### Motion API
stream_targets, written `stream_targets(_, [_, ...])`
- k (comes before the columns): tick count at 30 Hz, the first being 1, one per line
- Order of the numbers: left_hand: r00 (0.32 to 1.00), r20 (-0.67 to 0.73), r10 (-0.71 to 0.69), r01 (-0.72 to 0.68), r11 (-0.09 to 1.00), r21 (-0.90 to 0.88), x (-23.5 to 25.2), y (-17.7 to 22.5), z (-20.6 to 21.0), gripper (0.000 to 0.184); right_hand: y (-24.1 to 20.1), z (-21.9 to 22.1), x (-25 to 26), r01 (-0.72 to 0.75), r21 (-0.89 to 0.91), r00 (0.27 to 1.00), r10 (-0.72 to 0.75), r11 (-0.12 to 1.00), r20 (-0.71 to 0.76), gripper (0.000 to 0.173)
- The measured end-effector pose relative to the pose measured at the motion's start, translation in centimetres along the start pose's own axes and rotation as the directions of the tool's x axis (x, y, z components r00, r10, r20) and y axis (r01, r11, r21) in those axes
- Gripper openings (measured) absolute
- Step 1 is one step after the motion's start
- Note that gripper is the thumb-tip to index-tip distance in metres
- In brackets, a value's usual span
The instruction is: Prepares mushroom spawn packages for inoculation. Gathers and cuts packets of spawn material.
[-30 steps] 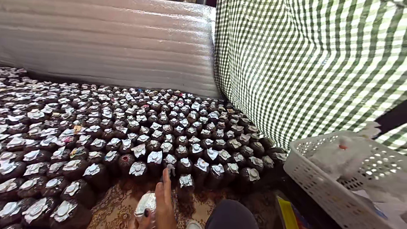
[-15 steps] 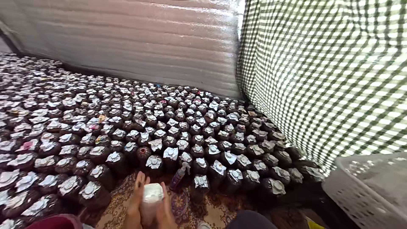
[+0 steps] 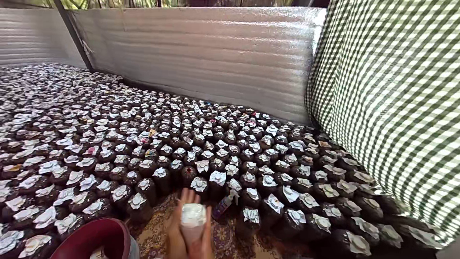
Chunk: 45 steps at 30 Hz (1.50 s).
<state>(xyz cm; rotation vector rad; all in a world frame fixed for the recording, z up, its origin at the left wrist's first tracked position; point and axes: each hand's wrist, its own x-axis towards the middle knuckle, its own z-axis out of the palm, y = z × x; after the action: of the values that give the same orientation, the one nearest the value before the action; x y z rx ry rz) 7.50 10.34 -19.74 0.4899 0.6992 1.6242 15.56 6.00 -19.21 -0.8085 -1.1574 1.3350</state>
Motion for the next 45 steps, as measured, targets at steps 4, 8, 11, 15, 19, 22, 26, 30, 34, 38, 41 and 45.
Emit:
stream_targets(4, [0.990, 0.088, -0.109, 0.069, 0.927, 0.369, -3.0, -1.7, 0.8, 0.067, 0.3, -4.2, 2.9, -0.114, -0.128, 0.992, 0.106, 0.985, -0.067, 0.095])
stream_targets(8, [0.970, 0.096, -0.225, 0.186, 0.933, 0.307, -1.0, 0.6, -0.8, 0.041, 0.7, -6.4, 3.7, -0.096, -0.042, 0.995, 0.097, 0.995, 0.020, 0.077])
stream_targets(11, [0.886, 0.225, -0.406, 0.363, 0.908, 0.208, -0.5, 2.9, -1.3, 0.040, 0.1, -8.5, 4.2, -0.119, 0.080, 0.981, 0.105, 0.990, 0.165, 0.062])
stream_targets(15, [0.748, 0.327, -0.578, 0.488, 0.812, 0.319, -1.2, 1.5, -0.8, 0.042, -0.7, -9.3, 3.5, -0.126, 0.088, 0.971, 0.104, 0.988, 0.217, 0.051])
stream_targets(19, [0.816, 0.288, -0.501, 0.297, 0.791, 0.534, -1.5, 0.3, -0.7, 0.046, -0.6, -9.9, 3.5, -0.140, 0.119, 0.987, 0.128, 0.983, 0.098, 0.061])
stream_targets(22, [0.871, 0.288, -0.399, 0.176, 0.798, 0.576, -1.4, -0.3, -0.6, 0.034, -0.9, -10.0, 3.6, -0.085, 0.087, 0.996, 0.083, 0.993, 0.019, 0.072])
stream_targets(26, [0.871, 0.389, -0.300, 0.030, 0.823, 0.568, -1.4, -0.3, -0.2, 0.040, -1.3, -10.4, 3.6, -0.059, 0.189, 0.989, 0.031, 0.980, 0.145, 0.089])
stream_targets(30, [0.931, 0.312, -0.187, -0.034, 0.808, 0.588, -0.8, -0.1, 0.4, 0.032, 0.0, -12.4, 3.8, -0.078, 0.278, 0.977, 0.018, 0.958, 0.212, 0.089])
stream_targets(34, [0.968, 0.216, -0.127, -0.036, 0.784, 0.620, -0.6, 0.4, 0.6, 0.024, -1.2, -11.9, 3.1, -0.058, 0.025, 0.998, 0.057, 0.998, 0.016, 0.045])
stream_targets(38, [0.937, 0.290, -0.195, -0.070, 0.708, 0.703, -0.5, 0.8, 0.3, 0.047, -0.9, -11.7, 3.1, 0.108, -0.129, 0.986, -0.122, 0.986, -0.110, 0.033])
stream_targets(41, [0.945, 0.317, -0.087, -0.160, 0.721, 0.675, -0.4, 0.3, -0.3, 0.044, -1.1, -11.3, 2.9, 0.132, -0.173, 0.978, -0.156, 0.976, -0.135, 0.033])
stream_targets(45, [0.967, 0.242, -0.076, -0.101, 0.758, 0.645, 0.0, -0.4, -1.2, 0.027, -1.8, -10.8, 2.6, 0.054, -0.030, 0.994, -0.057, 0.998, -0.096, 0.036])
